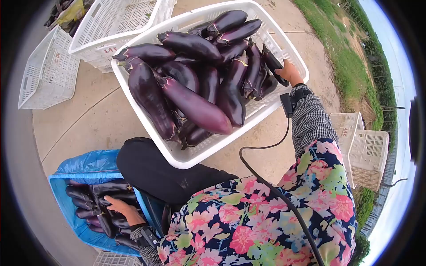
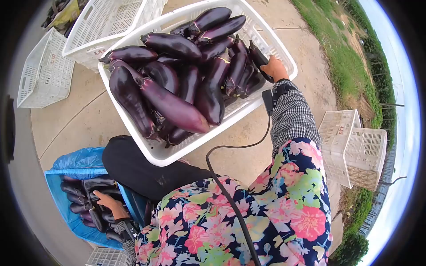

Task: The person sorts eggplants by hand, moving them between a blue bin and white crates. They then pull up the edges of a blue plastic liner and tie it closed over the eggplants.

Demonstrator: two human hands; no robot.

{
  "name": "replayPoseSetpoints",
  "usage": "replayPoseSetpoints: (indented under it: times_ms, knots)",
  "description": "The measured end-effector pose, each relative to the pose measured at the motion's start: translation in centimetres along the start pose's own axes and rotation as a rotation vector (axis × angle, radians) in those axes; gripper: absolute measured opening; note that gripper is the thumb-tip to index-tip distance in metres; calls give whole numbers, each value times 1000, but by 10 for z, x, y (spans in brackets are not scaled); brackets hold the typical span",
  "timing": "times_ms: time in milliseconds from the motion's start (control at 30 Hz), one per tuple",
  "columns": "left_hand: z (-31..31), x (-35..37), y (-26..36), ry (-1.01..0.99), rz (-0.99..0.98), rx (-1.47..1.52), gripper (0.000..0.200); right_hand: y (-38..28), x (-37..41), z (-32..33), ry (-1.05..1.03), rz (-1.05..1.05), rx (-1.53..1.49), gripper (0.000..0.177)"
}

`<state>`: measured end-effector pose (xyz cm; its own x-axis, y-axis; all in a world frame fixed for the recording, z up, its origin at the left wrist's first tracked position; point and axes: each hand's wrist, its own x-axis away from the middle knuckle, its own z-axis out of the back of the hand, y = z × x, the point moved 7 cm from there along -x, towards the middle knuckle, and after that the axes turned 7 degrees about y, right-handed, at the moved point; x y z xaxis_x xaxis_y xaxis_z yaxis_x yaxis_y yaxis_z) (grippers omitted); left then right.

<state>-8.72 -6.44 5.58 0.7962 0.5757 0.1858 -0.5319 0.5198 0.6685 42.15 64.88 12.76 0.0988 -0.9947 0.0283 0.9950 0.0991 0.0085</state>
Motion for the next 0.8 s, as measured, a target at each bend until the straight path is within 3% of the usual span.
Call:
replayPoseSetpoints:
  times_ms: [100, 167, 233, 267, 300, 367, 400, 467, 567, 600, 700, 800]
  knots:
    - [9, -9, -13, -46, 66, 223, 88, 3, -1, -24, -140, -5, 42, 69]
    - [4, -46, -32, -263, -33, 224, 79, -3, 6, -18, -184, -21, 63, 68]
    - [25, 1, 9, -263, -62, 240, 64, 2, 9, 5, -166, -321, -432, 66]
    - [33, -1, 16, -257, -212, 144, 61, 6, 11, 3, -188, -414, -703, 60]
    - [41, -7, 17, -252, -363, 46, 58, 1, 17, 12, -182, -408, -702, 60]
    - [54, -28, 4, -213, -588, -114, 55, -19, 37, 22, -237, -471, -1203, 53]
    - [61, -19, 10, -179, -740, -274, 52, -25, 47, 25, -234, -461, -1207, 53]
    - [67, -3, 11, -157, -925, -549, 48, -67, 69, 38, -475, -272, -1915, 48]
    - [75, 15, -7, -221, -1011, -791, 46, -136, 121, 68, -676, -91, -2090, 42]
    - [76, 15, -11, -233, -1041, -742, 45, -154, 138, 66, -607, -139, -1975, 45]
    - [86, 33, -7, -273, -1029, -584, 45, -231, 185, 82, -738, 140, -1825, 48]
    - [89, 31, -14, -242, -1022, -506, 49, -327, 273, 93, -1032, 344, -1646, 53]
